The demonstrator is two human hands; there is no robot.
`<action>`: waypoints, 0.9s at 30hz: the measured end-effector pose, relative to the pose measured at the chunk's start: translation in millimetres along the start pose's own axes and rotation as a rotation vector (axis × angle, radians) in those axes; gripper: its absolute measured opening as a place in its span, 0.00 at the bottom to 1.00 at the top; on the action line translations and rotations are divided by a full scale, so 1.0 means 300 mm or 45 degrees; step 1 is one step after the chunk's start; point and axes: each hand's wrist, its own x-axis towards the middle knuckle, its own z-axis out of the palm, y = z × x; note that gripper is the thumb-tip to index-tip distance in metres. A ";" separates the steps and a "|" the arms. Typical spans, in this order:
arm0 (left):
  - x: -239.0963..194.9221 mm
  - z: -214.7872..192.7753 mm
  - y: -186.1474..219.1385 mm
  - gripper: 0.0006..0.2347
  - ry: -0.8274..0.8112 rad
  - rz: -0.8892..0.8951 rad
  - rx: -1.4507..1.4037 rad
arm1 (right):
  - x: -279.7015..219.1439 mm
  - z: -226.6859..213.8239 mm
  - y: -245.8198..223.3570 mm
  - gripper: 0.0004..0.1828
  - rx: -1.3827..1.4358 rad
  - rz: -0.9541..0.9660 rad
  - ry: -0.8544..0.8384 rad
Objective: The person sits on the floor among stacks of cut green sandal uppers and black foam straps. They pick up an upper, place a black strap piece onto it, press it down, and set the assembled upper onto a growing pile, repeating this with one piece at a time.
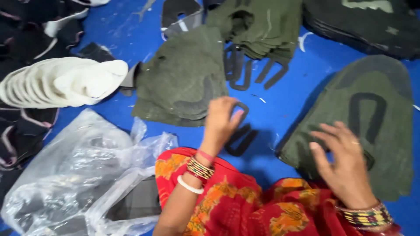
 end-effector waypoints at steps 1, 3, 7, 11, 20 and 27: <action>0.006 -0.044 -0.057 0.15 0.006 -0.005 0.013 | 0.027 0.053 -0.036 0.16 0.011 -0.011 -0.003; 0.019 -0.123 -0.165 0.18 -0.005 -0.188 0.185 | 0.075 0.156 -0.105 0.14 0.184 -0.135 -0.187; 0.054 -0.229 -0.274 0.19 -0.203 -0.250 0.168 | 0.143 0.347 -0.228 0.16 0.278 -0.260 -0.356; 0.083 -0.261 -0.313 0.17 -0.460 -0.197 0.010 | 0.176 0.475 -0.297 0.19 0.286 -0.386 -0.522; 0.010 -0.208 -0.332 0.08 -0.400 -0.018 0.301 | 0.231 0.586 -0.357 0.27 0.288 -0.396 -0.526; -0.034 -0.164 -0.621 0.04 0.354 -0.678 -0.487 | 0.321 0.649 -0.429 0.39 0.197 -0.697 -0.441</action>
